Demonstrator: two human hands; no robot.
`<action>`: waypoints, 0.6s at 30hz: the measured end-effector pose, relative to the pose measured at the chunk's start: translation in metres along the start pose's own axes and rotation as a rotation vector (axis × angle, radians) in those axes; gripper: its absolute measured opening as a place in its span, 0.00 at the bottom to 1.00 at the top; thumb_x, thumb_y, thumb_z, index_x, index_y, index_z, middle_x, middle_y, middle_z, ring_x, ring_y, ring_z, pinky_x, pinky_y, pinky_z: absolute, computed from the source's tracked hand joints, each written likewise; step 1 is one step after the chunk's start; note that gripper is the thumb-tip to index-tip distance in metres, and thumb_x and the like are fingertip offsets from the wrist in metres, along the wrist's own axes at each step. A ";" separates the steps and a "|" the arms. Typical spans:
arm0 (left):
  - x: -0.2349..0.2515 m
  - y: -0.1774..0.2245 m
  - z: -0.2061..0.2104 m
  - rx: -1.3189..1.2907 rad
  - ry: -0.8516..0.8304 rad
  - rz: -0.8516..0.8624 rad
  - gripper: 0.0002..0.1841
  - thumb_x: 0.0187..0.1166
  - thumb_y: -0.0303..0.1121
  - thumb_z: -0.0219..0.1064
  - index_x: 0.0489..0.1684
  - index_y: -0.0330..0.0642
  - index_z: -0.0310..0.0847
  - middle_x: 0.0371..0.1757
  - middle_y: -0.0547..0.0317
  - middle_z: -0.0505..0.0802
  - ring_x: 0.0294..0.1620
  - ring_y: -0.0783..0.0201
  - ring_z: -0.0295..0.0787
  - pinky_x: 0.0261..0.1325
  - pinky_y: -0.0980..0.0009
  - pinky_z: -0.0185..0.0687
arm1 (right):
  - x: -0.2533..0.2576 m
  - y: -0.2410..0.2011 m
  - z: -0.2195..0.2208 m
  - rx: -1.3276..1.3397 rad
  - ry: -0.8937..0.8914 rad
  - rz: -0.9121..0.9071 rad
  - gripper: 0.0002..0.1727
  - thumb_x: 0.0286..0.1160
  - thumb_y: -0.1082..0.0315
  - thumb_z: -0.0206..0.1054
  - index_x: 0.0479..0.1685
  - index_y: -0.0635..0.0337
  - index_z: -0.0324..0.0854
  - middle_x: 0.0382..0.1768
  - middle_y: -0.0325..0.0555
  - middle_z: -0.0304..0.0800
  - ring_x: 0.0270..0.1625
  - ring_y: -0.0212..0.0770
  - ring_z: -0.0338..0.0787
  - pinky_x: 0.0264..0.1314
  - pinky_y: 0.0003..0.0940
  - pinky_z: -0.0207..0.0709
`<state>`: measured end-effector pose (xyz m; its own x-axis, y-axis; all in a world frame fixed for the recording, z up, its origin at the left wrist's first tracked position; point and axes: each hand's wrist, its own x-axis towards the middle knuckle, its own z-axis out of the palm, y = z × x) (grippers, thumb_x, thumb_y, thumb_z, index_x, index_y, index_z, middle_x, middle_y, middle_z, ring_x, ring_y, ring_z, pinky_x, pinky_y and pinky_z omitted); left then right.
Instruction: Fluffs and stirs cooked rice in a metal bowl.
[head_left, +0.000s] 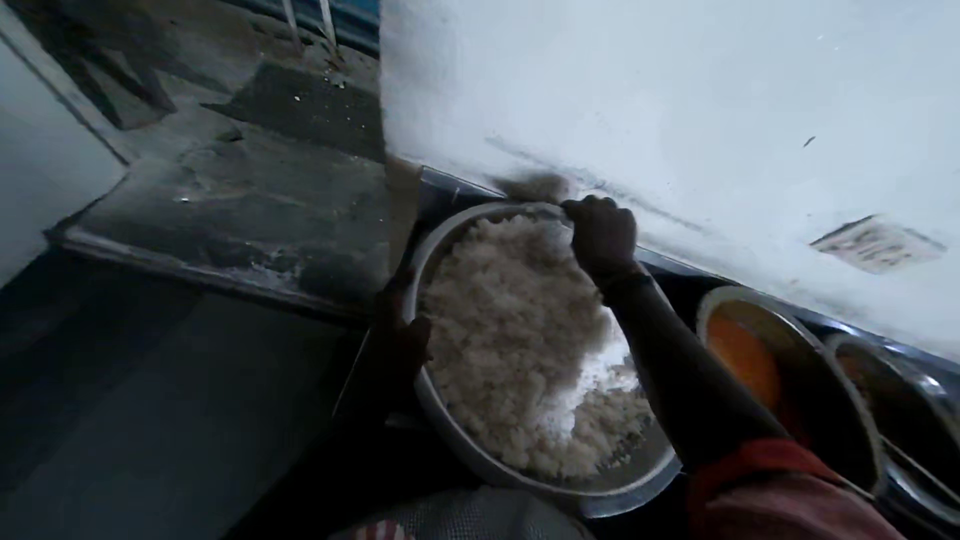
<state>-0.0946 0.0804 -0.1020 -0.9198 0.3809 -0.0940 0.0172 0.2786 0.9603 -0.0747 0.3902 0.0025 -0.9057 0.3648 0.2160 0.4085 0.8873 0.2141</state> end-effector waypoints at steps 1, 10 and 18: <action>-0.001 0.000 0.000 -0.021 -0.002 0.011 0.36 0.81 0.29 0.62 0.91 0.62 0.57 0.87 0.57 0.70 0.76 0.60 0.79 0.67 0.55 0.83 | 0.001 0.000 0.014 0.016 -0.075 -0.036 0.21 0.79 0.73 0.60 0.65 0.43 0.88 0.62 0.53 0.91 0.64 0.62 0.88 0.59 0.65 0.78; -0.002 0.002 0.000 -0.116 -0.006 -0.063 0.36 0.80 0.27 0.61 0.90 0.65 0.58 0.86 0.61 0.71 0.65 0.61 0.86 0.50 0.56 0.89 | -0.100 0.054 -0.022 0.093 -0.208 -0.476 0.22 0.79 0.77 0.64 0.67 0.43 0.87 0.62 0.47 0.92 0.58 0.56 0.92 0.56 0.61 0.86; -0.002 -0.001 0.000 -0.129 0.021 -0.077 0.37 0.76 0.28 0.61 0.89 0.67 0.61 0.84 0.60 0.73 0.59 0.61 0.88 0.41 0.57 0.90 | -0.102 0.045 -0.066 0.021 -0.049 -0.378 0.23 0.79 0.76 0.62 0.63 0.39 0.90 0.56 0.49 0.94 0.51 0.60 0.94 0.46 0.65 0.84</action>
<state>-0.0927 0.0797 -0.1027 -0.9244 0.3443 -0.1641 -0.1027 0.1897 0.9765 0.0439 0.3745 0.0533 -0.9966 0.0232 0.0792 0.0424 0.9672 0.2503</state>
